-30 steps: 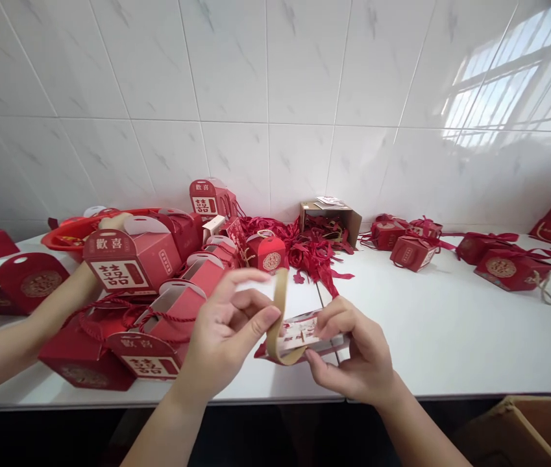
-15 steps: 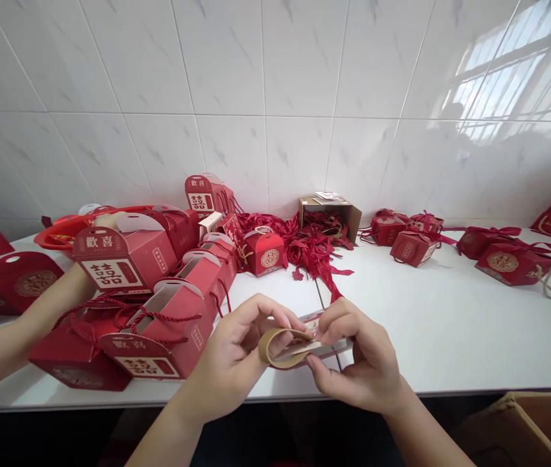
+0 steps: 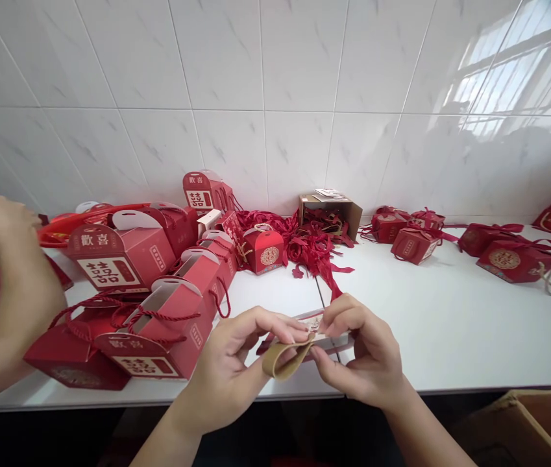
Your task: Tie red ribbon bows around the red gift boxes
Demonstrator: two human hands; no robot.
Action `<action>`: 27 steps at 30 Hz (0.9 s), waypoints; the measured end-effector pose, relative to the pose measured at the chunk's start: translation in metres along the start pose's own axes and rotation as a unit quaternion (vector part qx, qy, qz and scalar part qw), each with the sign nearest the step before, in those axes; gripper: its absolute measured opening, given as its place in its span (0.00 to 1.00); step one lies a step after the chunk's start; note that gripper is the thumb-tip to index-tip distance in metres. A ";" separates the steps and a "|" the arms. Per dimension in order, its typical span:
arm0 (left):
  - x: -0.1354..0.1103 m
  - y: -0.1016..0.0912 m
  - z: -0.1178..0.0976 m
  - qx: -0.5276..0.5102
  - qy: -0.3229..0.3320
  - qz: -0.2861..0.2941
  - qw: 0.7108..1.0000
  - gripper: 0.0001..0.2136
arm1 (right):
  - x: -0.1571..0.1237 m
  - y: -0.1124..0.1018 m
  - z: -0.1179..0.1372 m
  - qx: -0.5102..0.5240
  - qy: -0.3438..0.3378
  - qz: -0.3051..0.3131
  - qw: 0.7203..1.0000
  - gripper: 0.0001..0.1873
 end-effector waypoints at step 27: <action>-0.005 0.000 0.017 -0.036 0.039 -0.048 0.997 0.18 | -0.003 0.002 -0.008 0.029 -0.008 -0.013 0.999 0.14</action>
Point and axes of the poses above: each hand's wrist, its own x-axis towards the middle knuckle, its own y-axis out of the palm, z = x × y, the point moved 7 cm from there along x, towards the middle knuckle, and after that the axes turned 15 degrees about -z, right-handed, at the moved point
